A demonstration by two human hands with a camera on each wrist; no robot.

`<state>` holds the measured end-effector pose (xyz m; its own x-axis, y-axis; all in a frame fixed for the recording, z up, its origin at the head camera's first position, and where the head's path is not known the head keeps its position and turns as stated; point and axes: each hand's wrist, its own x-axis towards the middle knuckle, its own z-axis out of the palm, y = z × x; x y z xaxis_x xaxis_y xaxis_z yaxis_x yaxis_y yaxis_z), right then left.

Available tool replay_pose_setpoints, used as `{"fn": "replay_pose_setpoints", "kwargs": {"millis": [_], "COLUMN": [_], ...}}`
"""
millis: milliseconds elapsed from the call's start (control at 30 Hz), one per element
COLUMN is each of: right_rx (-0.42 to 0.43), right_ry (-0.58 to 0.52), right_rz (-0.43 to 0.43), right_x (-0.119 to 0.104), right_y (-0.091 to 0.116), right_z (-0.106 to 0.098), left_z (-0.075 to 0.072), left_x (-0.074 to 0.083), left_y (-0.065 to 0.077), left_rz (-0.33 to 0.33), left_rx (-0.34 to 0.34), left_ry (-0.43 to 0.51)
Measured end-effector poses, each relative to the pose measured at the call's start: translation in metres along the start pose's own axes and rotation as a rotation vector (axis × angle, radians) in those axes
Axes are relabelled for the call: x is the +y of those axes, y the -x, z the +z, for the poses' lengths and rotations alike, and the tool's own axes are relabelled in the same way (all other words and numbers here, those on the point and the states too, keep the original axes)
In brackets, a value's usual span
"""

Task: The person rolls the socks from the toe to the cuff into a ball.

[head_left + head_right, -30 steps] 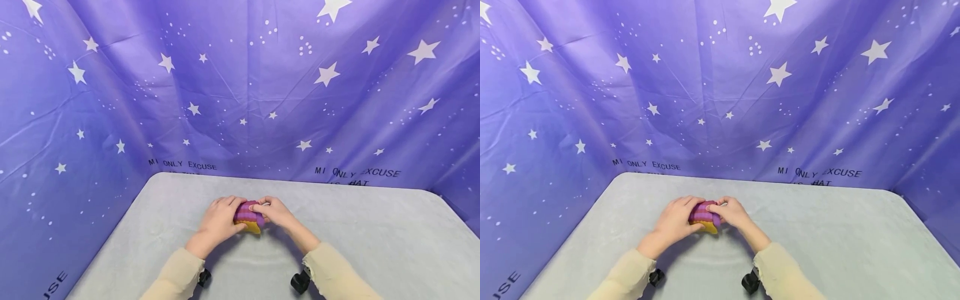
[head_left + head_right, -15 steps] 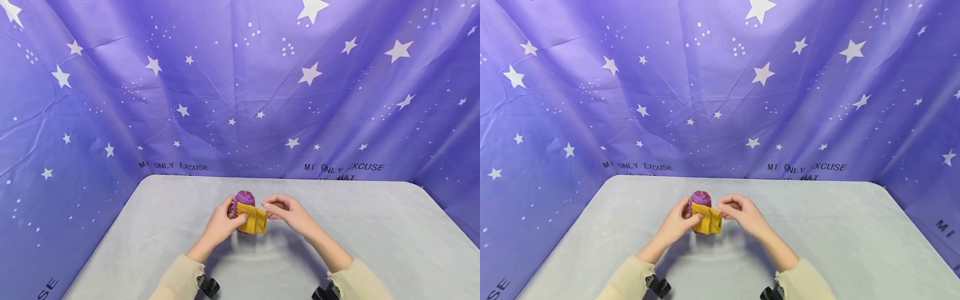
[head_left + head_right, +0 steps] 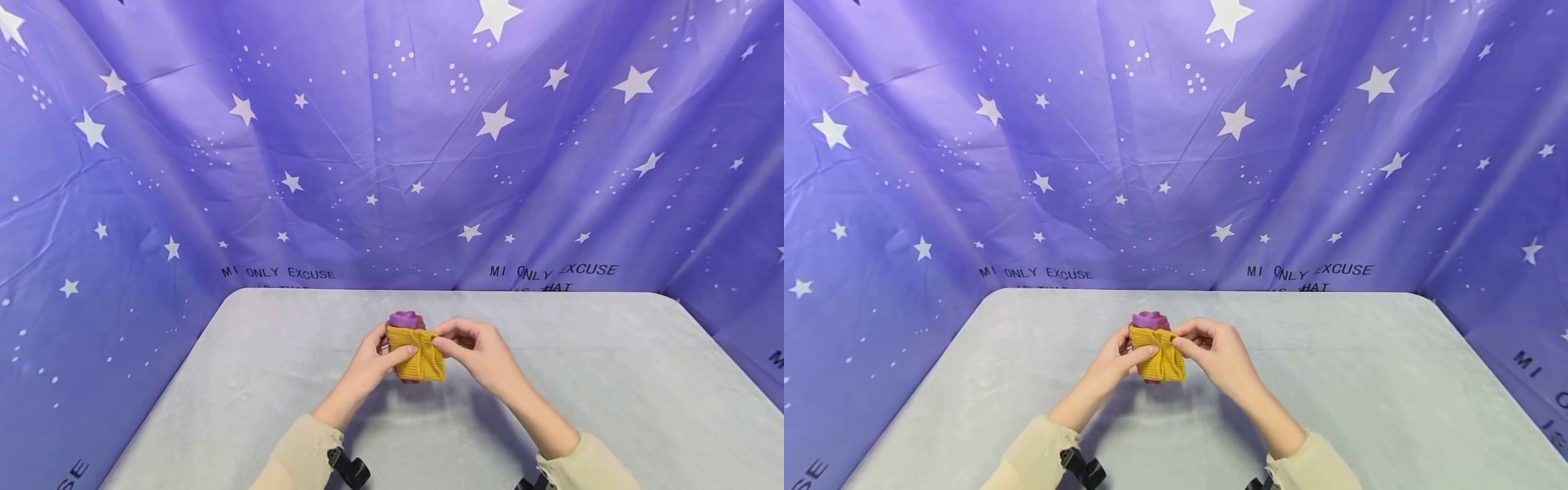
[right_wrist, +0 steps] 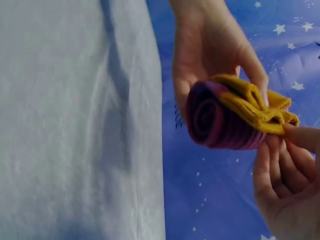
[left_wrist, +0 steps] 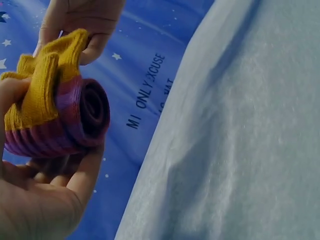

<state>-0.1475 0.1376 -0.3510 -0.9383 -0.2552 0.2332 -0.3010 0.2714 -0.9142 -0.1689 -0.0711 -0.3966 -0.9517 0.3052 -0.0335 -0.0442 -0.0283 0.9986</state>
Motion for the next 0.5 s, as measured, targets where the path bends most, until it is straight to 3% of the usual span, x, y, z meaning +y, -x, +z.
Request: {"fn": "replay_pose_setpoints", "kwargs": {"millis": [100,233,400,500], "right_rx": [0.101,0.2,0.17,0.109], "right_ry": [0.005,-0.018,-0.028,-0.059], "right_rz": [-0.021,-0.069,-0.137,-0.176], "right_x": [-0.005,-0.012,-0.013,-0.009], "right_y": [0.001,0.0,-0.002,-0.001], "right_z": [-0.001,-0.007,-0.008,-0.001], "left_z": [0.0,-0.003,-0.003,-0.001], "left_x": [0.002,0.009,0.021,0.028], "left_y": [0.003,0.012,0.022,0.025], "left_rz": [0.033,0.152,0.341,0.405], "left_rx": [-0.012,-0.055,-0.146,-0.173], "left_ry": [-0.004,-0.038,-0.133,-0.193]}}
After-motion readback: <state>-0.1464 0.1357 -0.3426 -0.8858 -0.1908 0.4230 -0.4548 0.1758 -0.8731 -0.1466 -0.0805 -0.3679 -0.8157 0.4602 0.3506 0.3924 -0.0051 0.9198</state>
